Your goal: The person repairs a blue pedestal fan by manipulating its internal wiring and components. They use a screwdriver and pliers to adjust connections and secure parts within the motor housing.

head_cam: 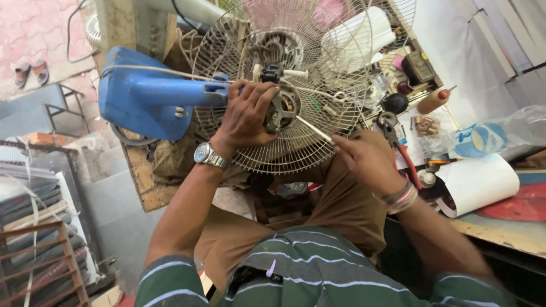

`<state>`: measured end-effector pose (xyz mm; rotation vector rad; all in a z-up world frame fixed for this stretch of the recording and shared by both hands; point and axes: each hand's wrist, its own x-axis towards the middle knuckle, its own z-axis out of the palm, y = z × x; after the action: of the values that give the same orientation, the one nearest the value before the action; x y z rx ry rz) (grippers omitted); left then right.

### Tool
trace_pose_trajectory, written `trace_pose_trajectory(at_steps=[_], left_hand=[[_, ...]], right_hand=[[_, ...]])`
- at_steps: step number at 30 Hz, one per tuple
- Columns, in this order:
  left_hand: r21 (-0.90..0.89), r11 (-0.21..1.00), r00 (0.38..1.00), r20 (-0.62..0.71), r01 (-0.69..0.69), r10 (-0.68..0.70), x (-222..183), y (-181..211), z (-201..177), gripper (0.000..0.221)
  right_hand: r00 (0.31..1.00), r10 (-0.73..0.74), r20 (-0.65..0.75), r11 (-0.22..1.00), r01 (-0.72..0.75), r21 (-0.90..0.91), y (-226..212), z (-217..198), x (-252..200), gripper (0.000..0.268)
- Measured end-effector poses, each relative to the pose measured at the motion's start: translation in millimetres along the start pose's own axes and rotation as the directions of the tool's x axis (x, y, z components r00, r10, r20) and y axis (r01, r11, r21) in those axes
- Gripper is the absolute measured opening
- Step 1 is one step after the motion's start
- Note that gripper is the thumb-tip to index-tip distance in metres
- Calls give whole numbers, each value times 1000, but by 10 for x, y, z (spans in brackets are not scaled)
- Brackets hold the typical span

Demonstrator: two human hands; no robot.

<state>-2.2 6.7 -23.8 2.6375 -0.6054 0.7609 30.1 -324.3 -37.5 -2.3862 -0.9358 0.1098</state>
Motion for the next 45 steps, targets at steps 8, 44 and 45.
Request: trace_pose_trajectory(at_steps=[8,44,45], left_hand=[[0,999,997,-59,40,-40,59,40,62,87],[-34,992,993,12,119,-119,23,85,20,94],[-39,993,994,12,113,-112,28,84,21,94]], right_hand=[[957,247,-154,955,-214,204,-220,176,-318,29],[966,172,-195,945,-105,310,-30,372,-524,36],[973,33,-228,976,18,217,-118,333,-519,42]])
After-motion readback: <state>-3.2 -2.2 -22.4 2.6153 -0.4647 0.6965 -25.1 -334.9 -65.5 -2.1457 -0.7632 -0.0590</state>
